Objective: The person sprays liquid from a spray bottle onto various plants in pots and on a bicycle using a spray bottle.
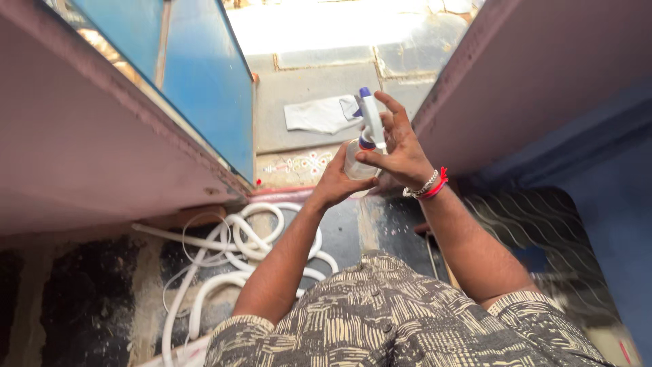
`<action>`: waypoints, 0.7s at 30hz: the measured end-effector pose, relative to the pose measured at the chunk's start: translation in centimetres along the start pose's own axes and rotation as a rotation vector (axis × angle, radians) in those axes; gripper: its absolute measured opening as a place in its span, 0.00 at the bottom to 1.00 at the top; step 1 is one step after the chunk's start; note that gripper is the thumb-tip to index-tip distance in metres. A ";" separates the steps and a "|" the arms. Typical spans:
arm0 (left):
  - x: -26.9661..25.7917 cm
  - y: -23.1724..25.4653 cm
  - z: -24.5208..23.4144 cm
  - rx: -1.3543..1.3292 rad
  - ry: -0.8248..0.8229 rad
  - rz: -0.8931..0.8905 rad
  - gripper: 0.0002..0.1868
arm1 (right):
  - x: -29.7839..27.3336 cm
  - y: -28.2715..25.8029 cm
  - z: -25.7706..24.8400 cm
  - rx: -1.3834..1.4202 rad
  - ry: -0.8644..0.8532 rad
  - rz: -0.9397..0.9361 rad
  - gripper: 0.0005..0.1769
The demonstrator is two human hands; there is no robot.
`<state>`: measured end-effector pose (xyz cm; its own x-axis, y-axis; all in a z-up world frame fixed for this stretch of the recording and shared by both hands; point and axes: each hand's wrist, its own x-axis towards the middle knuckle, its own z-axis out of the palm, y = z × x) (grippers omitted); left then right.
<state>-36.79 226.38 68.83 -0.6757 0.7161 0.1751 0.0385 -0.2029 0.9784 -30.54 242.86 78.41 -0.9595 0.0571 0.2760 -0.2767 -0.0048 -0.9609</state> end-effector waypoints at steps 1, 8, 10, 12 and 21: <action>1.7 -0.2 -0.9 0.032 0.014 -0.021 0.43 | 1.9 0.2 -0.7 0.084 -0.027 0.024 0.57; 14.0 -2.5 -6.8 0.052 0.101 -0.056 0.43 | 14.3 6.6 -5.2 -0.067 0.071 -0.152 0.51; 17.8 -3.4 -8.0 0.083 0.164 -0.039 0.44 | 17.8 8.8 -5.8 -0.215 0.196 -0.205 0.50; 22.0 -4.0 -9.7 0.152 0.241 -0.029 0.44 | 21.8 10.4 -6.2 -0.324 0.347 -0.213 0.50; 35.5 -5.1 -16.4 0.122 0.221 -0.019 0.44 | 35.5 13.6 -10.5 -0.214 0.259 -0.297 0.58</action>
<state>-73.02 241.89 68.31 -0.8212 0.5528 0.1416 0.1041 -0.0989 0.9896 -67.86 255.35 74.90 -0.7874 0.2735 0.5525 -0.4946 0.2546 -0.8310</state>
